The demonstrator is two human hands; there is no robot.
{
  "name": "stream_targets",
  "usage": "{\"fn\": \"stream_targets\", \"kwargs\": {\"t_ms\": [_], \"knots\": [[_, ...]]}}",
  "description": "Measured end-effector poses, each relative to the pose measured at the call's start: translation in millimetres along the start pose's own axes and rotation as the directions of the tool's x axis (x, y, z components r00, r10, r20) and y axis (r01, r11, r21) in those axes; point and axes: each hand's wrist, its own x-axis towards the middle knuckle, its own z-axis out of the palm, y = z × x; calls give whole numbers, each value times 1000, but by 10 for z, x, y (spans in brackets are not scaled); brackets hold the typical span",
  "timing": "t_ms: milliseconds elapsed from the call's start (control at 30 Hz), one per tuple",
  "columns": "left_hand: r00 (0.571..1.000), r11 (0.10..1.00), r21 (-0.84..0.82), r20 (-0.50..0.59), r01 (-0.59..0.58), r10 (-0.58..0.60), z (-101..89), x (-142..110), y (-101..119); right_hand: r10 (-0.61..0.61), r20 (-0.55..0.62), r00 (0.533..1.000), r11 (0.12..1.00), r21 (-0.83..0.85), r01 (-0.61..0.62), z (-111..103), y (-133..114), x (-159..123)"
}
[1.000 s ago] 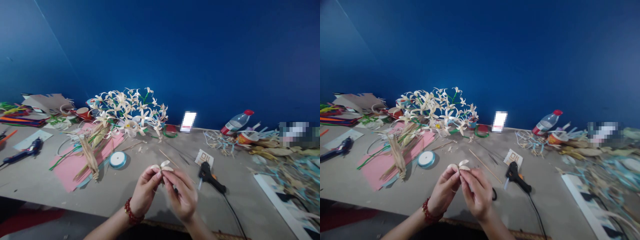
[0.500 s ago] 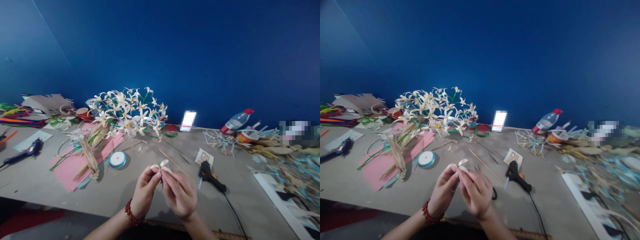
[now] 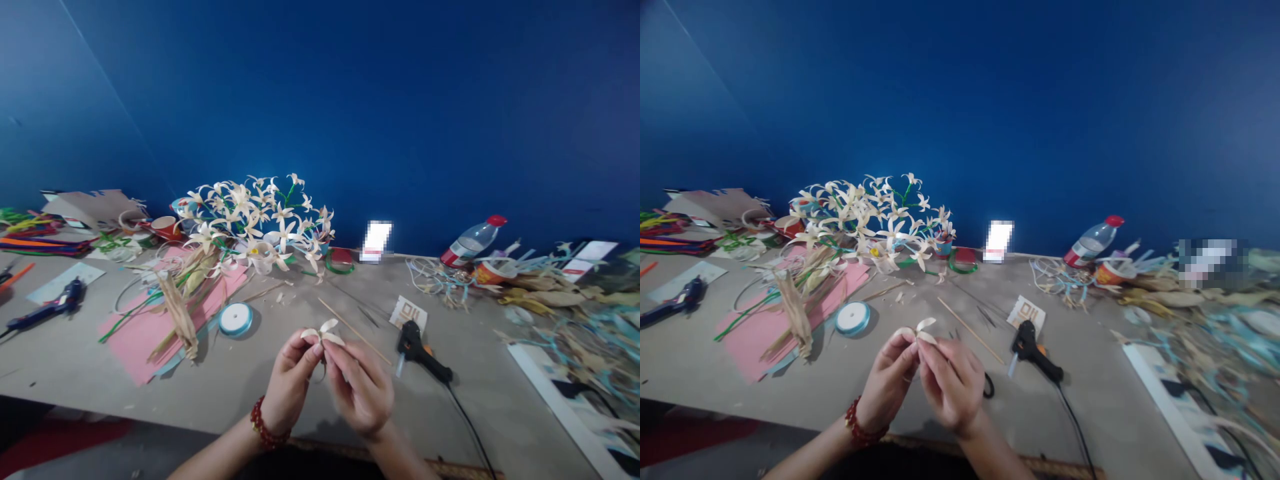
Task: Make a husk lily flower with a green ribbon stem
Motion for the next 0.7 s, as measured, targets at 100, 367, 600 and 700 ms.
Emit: {"fn": "stream_targets", "kwargs": {"t_ms": [100,367,600,700], "knots": [[1000,1000,4,4,-3,3,-14,-5,-7,-3,2,1000,1000,-12,3,11,11,-21],[1000,1000,12,10,-6,6,-19,0,-17,-7,-6,1000,1000,-13,7,3,-1,1],[1000,999,30,-3,-17,17,-26,-6,-46,12,-26,1000,1000,-8,-12,-18,-27,13],[1000,999,42,2,-26,26,-36,-3,-52,25,-24,999,1000,8,-25,-12,-15,-10]]}}
